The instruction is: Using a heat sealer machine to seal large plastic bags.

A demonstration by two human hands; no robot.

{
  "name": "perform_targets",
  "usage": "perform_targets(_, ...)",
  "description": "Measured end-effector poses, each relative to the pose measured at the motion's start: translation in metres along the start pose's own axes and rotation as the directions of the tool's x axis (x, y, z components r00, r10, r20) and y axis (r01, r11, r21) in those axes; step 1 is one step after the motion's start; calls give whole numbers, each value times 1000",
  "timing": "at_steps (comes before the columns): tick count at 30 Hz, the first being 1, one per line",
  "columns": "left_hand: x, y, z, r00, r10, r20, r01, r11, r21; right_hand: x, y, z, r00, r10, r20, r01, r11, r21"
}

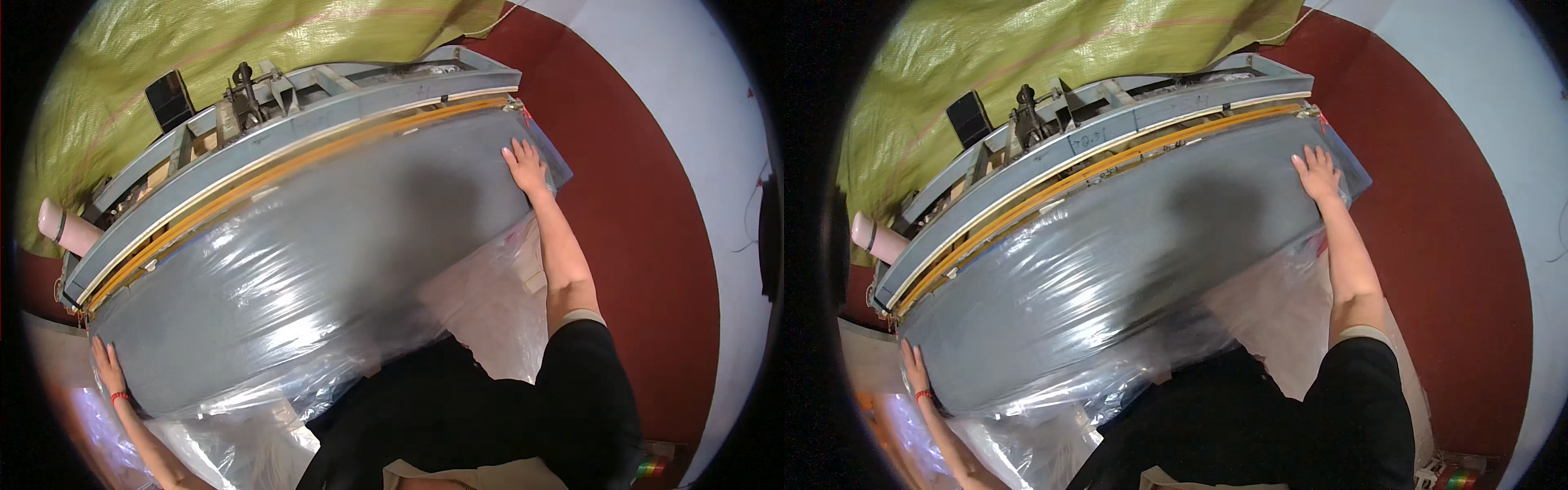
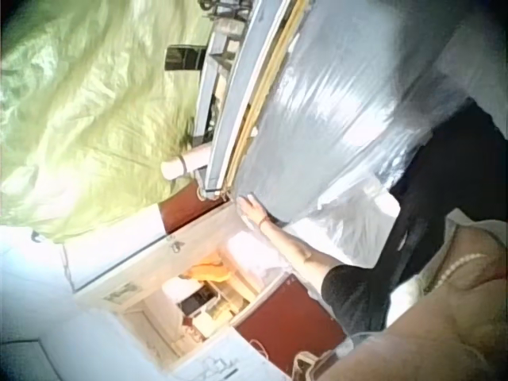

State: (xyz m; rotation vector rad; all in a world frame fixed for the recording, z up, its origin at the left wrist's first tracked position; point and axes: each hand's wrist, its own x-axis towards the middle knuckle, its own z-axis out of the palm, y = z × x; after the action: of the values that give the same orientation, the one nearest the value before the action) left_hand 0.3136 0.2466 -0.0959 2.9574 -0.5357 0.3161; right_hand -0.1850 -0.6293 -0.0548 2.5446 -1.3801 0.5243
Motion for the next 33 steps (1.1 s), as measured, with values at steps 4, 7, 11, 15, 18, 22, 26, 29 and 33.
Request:
perform_targets(4, 17, -69, 14, 986, -162, 38, 165, 982, -87, -10, -8, -2, 978, 76, 193, -83, 996, 24)
perform_targets(7, 34, -97, 12, 959, -243, 147, 277, 913, -299, -15, -14, -16, 973, 53, 224, -62, 997, 35)
perform_targets(11, 38, -102, 15, 884, -393, 254, 466, 785, -408, 9, -24, -36, 969, 1, 248, -28, 994, 106)
perform_targets(15, 15, -92, -7, 846, -474, -242, 339, 831, -441, 2, -56, -1, 961, 16, 278, -16, 1000, -1)
perform_targets(18, -37, -50, -65, 796, -274, -540, 144, 952, -271, 19, -54, -7, 905, -142, 401, 65, 978, 200)
perform_targets(22, -170, 30, -80, 829, -295, -475, 308, 950, -51, 54, -76, -67, 963, -265, 50, 251, 947, 200)
perform_targets(26, -335, 41, -42, 642, -669, -375, 525, 740, -421, 95, -120, -62, 739, -356, -572, 589, 753, 292)
perform_targets(29, -487, 26, -20, 398, -831, -389, 813, 516, -271, 43, -221, -83, 701, -458, -547, 696, 609, 381)
perform_targets(33, -670, 24, -8, -110, -952, -287, 990, -81, -112, 1, -301, -112, 570, -580, -582, 822, 411, 394)
